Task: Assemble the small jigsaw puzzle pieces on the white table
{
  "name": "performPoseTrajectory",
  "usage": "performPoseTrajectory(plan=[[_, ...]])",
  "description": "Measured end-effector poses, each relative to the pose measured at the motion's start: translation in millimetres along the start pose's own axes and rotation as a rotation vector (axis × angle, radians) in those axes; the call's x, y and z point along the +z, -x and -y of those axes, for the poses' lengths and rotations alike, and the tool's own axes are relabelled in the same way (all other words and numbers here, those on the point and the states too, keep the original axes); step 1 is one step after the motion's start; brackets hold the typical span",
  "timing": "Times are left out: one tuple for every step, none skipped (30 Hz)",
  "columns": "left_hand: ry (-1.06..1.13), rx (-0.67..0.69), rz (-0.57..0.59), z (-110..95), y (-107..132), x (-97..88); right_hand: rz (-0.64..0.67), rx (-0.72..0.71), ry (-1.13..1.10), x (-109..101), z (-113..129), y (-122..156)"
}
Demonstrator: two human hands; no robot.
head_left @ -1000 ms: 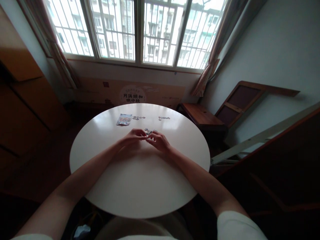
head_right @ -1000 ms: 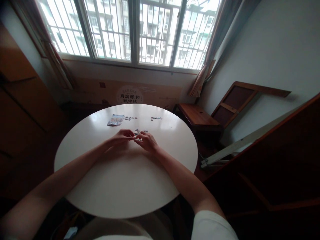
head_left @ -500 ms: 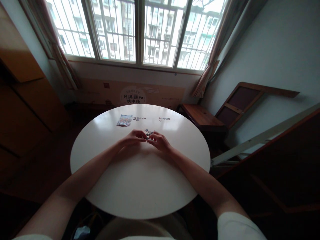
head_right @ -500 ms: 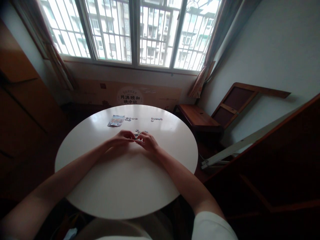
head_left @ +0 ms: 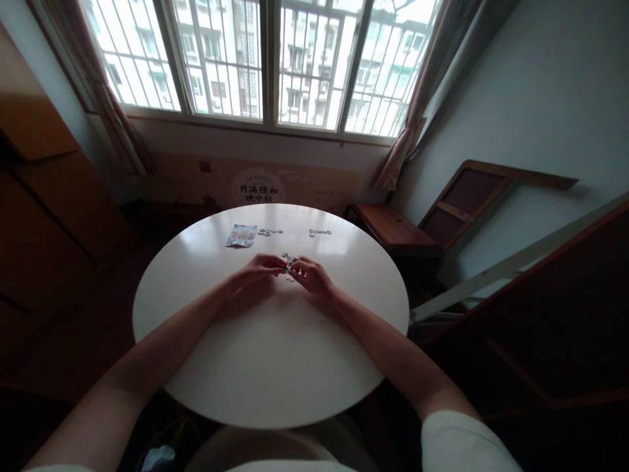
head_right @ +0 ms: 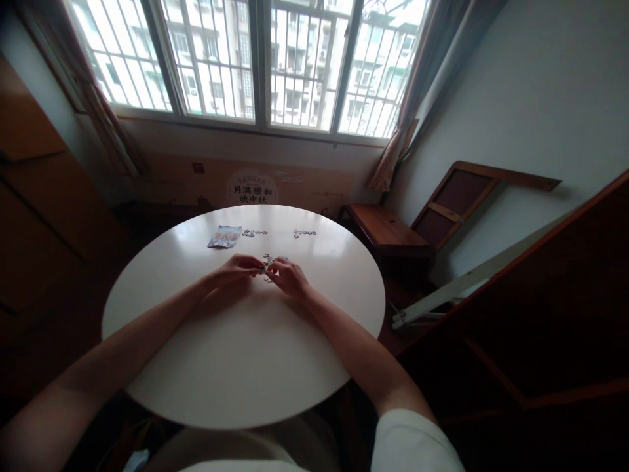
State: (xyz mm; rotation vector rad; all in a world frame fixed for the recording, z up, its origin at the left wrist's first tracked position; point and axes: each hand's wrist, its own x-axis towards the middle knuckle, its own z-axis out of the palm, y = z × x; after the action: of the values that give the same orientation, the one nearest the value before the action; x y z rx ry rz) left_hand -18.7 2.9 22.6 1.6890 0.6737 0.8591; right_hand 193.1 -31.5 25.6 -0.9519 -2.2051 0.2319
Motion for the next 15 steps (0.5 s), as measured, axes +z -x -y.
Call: performPoseTrajectory(plan=[[-0.009,0.003,0.003,1.3,-0.3,-0.9,-0.009,0.013,0.007,-0.1,-0.2,-0.1],[-0.018,0.006,0.007,2.6,-0.6,-1.8,-0.017,0.025,0.011,-0.2,-0.4,-0.1],[-0.024,0.008,0.01,3.8,-0.9,-2.5,-0.019,0.032,0.012,-0.1,-0.7,0.0],[-0.029,0.01,0.011,4.7,-1.0,-3.0,-0.015,0.032,0.011,0.0,-1.0,0.0],[-0.033,0.011,0.011,5.3,-1.1,-3.4,-0.004,0.025,0.008,0.2,-1.3,0.0],[-0.037,0.012,0.01,5.6,-1.2,-3.6,0.008,0.012,0.004,0.4,-1.5,-0.1],[-0.04,0.012,0.008,5.5,-1.1,-3.6,0.022,-0.002,0.0,0.6,-1.7,-0.1],[-0.045,0.011,0.006,5.2,-1.0,-3.5,0.032,-0.015,-0.005,0.8,-1.9,-0.2],[-0.051,0.009,0.005,4.6,-0.9,-3.3,0.039,-0.023,-0.008,0.9,-2.1,-0.2],[-0.057,0.007,0.005,3.8,-0.7,-3.2,0.041,-0.025,-0.01,1.0,-2.3,-0.3],[-0.063,0.005,0.006,3.1,-0.6,-3.0,0.037,-0.022,-0.011,1.0,-2.6,-0.3],[-0.066,0.006,0.007,2.3,-0.4,-2.8,0.032,-0.017,-0.01,1.1,-2.9,-0.3],[-0.066,0.006,0.009,1.8,-0.2,-2.7,0.026,-0.011,-0.008,1.2,-3.3,-0.2],[-0.063,0.007,0.012,1.3,-0.1,-2.6,0.021,-0.007,-0.006,1.3,-3.7,-0.1],[-0.06,0.007,0.013,1.1,0.1,-2.5,0.018,-0.007,-0.005,1.4,-4.1,0.0]])
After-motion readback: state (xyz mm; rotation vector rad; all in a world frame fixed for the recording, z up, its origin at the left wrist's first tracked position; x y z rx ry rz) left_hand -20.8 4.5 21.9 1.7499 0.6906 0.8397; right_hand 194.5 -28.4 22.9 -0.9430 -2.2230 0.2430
